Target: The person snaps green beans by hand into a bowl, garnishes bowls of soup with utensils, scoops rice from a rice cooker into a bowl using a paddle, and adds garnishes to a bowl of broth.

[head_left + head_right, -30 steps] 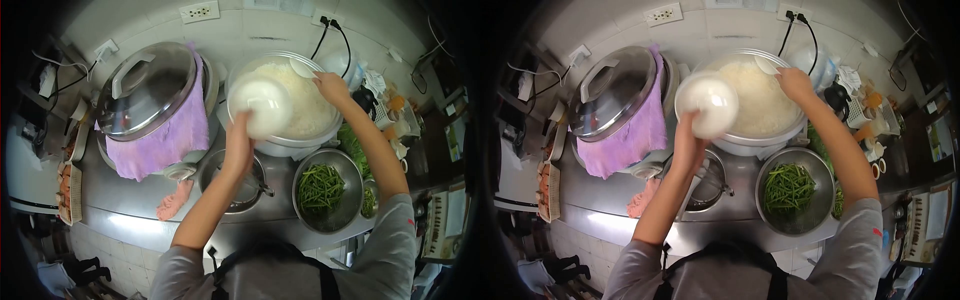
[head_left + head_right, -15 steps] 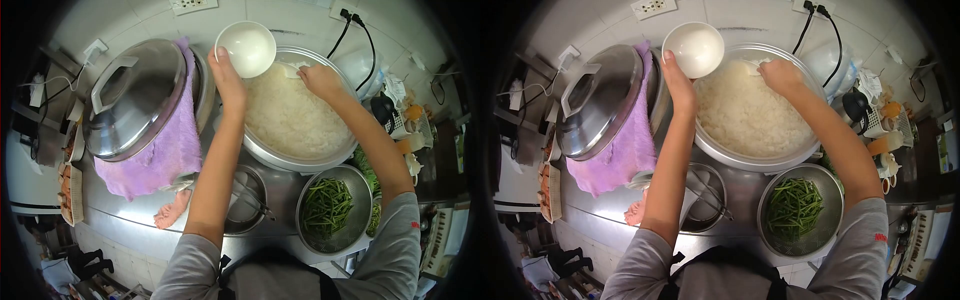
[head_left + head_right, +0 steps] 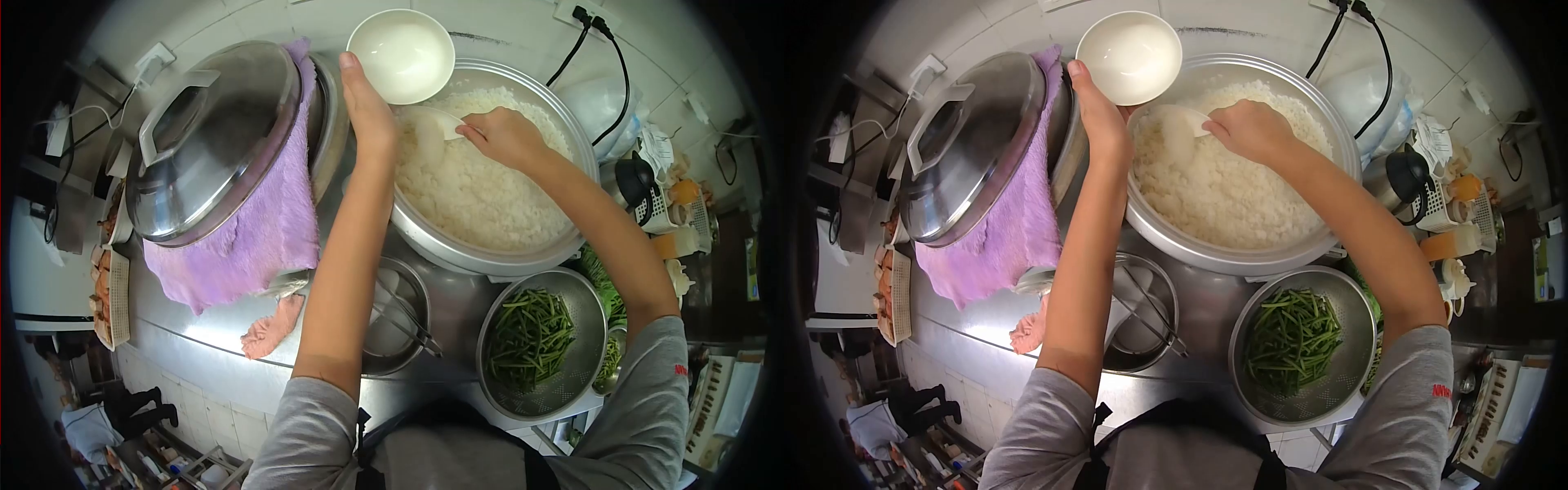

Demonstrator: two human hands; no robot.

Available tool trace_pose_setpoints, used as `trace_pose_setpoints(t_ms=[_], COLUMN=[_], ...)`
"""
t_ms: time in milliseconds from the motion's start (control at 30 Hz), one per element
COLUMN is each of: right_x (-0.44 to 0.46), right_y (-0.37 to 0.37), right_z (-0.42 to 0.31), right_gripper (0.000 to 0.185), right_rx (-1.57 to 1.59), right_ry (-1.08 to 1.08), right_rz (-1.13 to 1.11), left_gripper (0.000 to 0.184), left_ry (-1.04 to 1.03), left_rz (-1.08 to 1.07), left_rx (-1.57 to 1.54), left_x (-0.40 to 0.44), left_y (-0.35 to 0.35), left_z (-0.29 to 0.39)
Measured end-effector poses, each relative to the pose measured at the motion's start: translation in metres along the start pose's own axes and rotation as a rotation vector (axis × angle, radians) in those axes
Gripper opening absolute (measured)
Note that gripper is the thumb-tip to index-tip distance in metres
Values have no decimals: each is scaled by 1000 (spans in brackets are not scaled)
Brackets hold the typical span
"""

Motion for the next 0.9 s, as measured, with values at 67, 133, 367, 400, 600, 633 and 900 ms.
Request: trace_pose_setpoints(t_ms=[67, 133, 367, 400, 600, 633, 900], right_x=[-1, -3, -13, -16, -55, -65, -101], right_y=[-3, -3, 1, 5, 27, 33, 62], right_z=[-3, -8, -31, -38, -83, -87, -39], right_gripper=[28, 28, 28, 28, 35, 39, 29], right_rx=[26, 55, 93, 80, -204, -206, -30], right_ry=[0, -2, 128, 181, 421, 452, -196], right_rz=[-50, -90, -158, -165, -136, -97, -62], left_gripper=[67, 68, 69, 69, 70, 70, 69], left_ry=[2, 6, 40, 32, 40, 64, 354], left_rz=[-2, -4, 29, 37, -76, -111, -370], left_rx=[6, 3, 121, 162, 150, 113, -270], left_x=[1, 3, 5, 5, 9, 6, -18], left_y=[-1, -1, -4, -4, -10, -13, -19], left_z=[0, -2, -3, -3, -5, -5, -20])
Point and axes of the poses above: each hand's wrist, its own x-axis towards the middle knuckle, its own y-axis out of the back of the hand, z = x × y, the point moved 9 cm from there along x, towards the middle knuckle, and after that the axes turned 15 degrees about y, right-handed, at the moved point
